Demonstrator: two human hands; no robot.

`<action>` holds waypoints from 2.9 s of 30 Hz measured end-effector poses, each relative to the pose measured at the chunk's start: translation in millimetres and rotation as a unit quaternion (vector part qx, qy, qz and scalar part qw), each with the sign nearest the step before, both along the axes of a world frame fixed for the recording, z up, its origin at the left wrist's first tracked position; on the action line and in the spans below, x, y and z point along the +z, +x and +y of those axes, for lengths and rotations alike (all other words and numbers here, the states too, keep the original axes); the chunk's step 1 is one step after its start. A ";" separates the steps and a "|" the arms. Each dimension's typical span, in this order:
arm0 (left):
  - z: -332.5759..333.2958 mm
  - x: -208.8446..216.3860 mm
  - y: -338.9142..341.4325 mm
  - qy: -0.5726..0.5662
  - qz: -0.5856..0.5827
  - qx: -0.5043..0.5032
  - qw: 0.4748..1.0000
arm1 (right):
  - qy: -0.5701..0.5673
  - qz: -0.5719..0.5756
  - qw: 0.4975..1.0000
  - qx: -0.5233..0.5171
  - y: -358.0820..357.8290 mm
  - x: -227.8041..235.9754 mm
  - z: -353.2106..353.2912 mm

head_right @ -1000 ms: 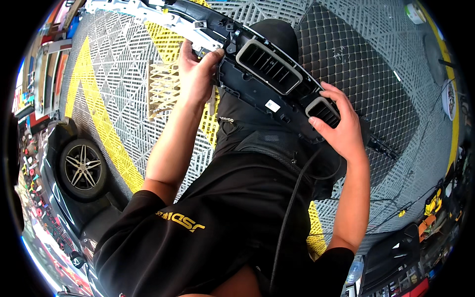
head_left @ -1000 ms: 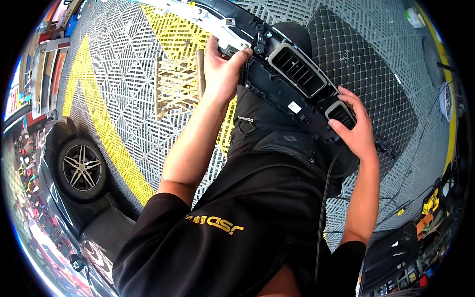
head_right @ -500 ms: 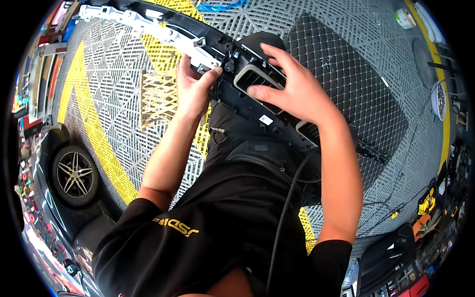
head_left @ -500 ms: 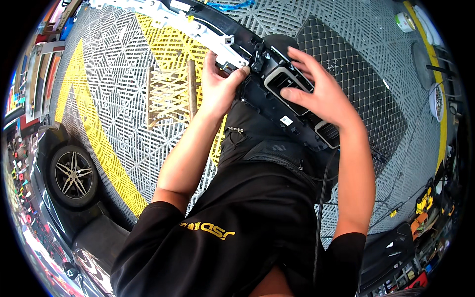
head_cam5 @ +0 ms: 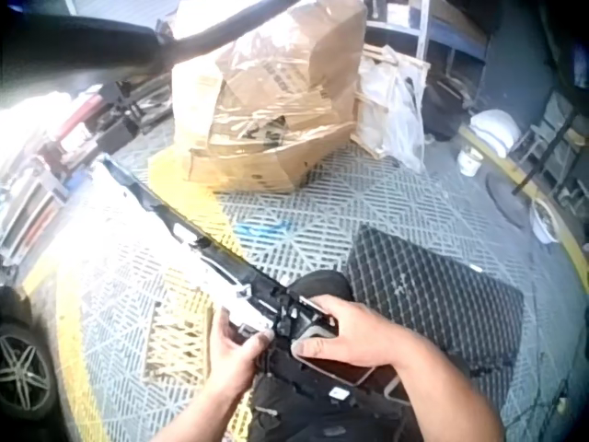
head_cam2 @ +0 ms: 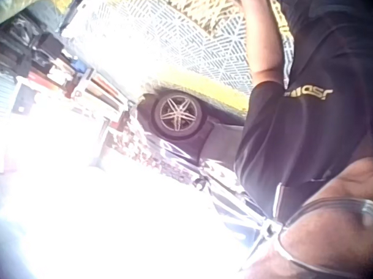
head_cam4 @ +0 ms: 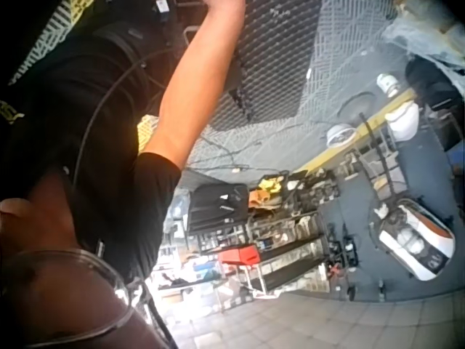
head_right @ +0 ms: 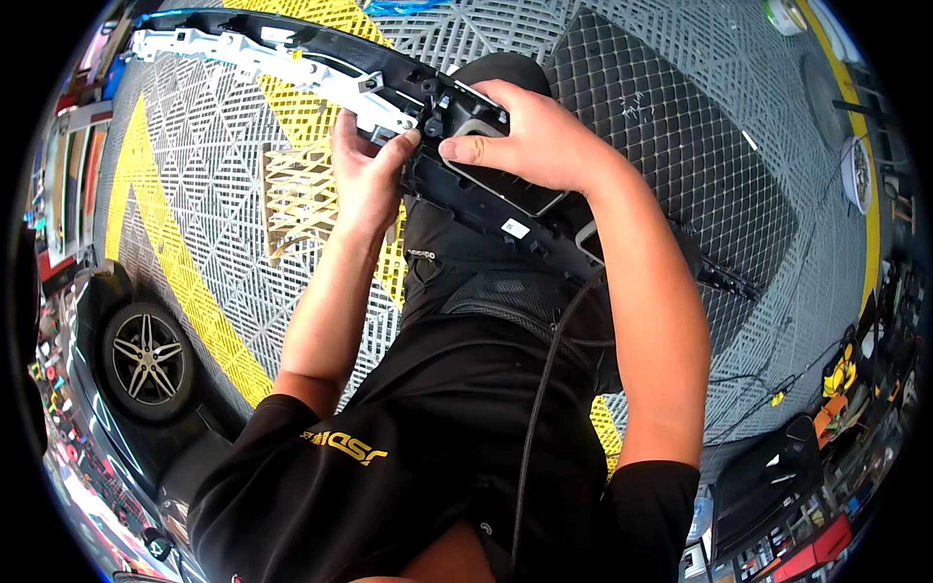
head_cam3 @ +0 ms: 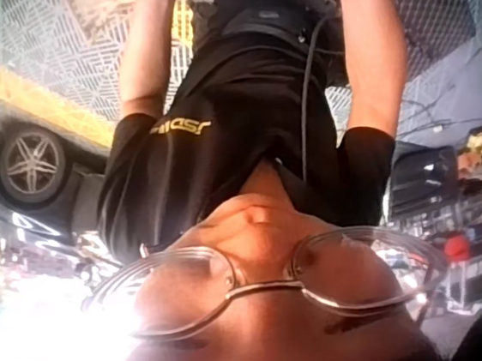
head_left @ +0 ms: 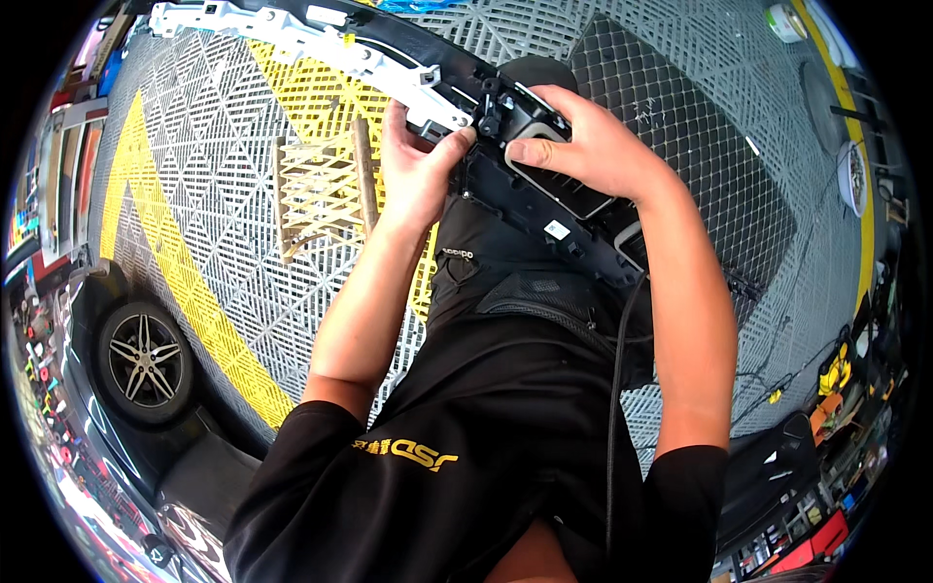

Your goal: The person assembles various plastic car interior trim pieces by hand, including air vents, and uses an electric drill to secure the components together.

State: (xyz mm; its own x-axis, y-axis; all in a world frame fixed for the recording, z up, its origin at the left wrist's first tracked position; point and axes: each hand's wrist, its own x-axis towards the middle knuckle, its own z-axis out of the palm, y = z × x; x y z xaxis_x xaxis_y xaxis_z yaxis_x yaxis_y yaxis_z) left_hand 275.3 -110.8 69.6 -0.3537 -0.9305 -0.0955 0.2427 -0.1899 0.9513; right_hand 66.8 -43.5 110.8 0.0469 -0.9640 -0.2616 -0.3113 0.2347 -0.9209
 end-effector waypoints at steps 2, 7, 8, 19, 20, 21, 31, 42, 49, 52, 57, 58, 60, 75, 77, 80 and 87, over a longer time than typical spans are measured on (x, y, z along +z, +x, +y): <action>-0.2 -3.6 -3.0 0.016 0.026 -0.008 0.999 | 0.005 -0.002 1.000 -0.010 -1.4 -5.3 0.8; -2.8 -16.2 1.4 0.025 -0.033 0.021 0.999 | -0.075 0.046 0.995 -0.056 -17.5 -6.1 20.5; -1.6 -15.7 1.2 0.022 -0.040 0.029 0.999 | -0.118 -0.016 0.988 -0.100 -29.2 6.1 34.3; -14.7 -43.0 20.0 0.069 0.017 0.005 0.997 | 0.138 0.084 0.979 -0.125 -116.3 4.0 255.7; -16.9 -43.3 21.1 0.079 0.020 -0.005 0.997 | 0.140 0.075 0.980 -0.117 -112.0 5.7 252.2; -22.3 -50.1 25.1 0.082 0.006 -0.014 0.997 | 0.180 0.074 0.974 -0.112 -110.1 11.7 245.0; -34.7 -49.3 23.8 0.124 -0.056 -0.028 0.990 | 0.210 0.080 0.972 -0.070 -129.7 6.9 214.6; -43.4 -47.5 24.3 0.123 -0.100 -0.020 0.987 | 0.167 0.160 0.972 -0.046 -123.0 -7.8 201.9; -30.5 -31.3 18.5 0.067 -0.059 -0.007 0.996 | 0.146 0.177 0.972 -0.056 -113.5 -13.6 200.3; -30.8 -30.1 20.5 0.057 -0.049 -0.022 0.997 | 0.130 0.164 0.974 -0.081 -114.5 -19.6 202.2; -25.7 -16.5 17.0 0.046 -0.061 -0.016 0.997 | 0.124 0.136 0.978 -0.102 -114.5 -27.7 205.9; -26.6 -14.4 16.3 0.041 -0.074 -0.012 0.996 | 0.126 0.126 0.978 -0.105 -115.7 -30.8 206.2; -22.6 -7.6 16.7 0.041 -0.044 -0.010 0.998 | 0.126 0.112 0.981 -0.101 -114.0 -35.0 204.4; -21.9 8.0 34.2 0.009 -0.093 0.005 0.996 | 0.128 0.044 0.983 -0.126 -107.6 -54.7 195.1; -22.4 4.8 32.6 -0.021 -0.086 -0.009 0.996 | 0.136 0.041 0.981 -0.133 -105.4 -49.1 192.3; -17.4 4.1 28.2 -0.044 -0.068 -0.009 0.997 | 0.141 0.035 0.980 -0.136 -106.9 -51.7 191.7; -16.9 0.2 31.8 -0.038 -0.074 0.010 0.996 | 0.117 0.032 0.984 -0.130 -106.6 -58.0 194.2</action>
State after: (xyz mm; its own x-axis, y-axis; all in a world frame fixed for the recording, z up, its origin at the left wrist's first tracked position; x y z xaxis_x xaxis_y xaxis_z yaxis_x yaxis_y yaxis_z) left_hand 307.1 -127.7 69.8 -0.3223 -0.9437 -0.0741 0.1016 -0.1123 0.9885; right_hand -39.8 150.6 52.8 -0.2173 -0.8548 -0.4713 -0.2688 0.5166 -0.8129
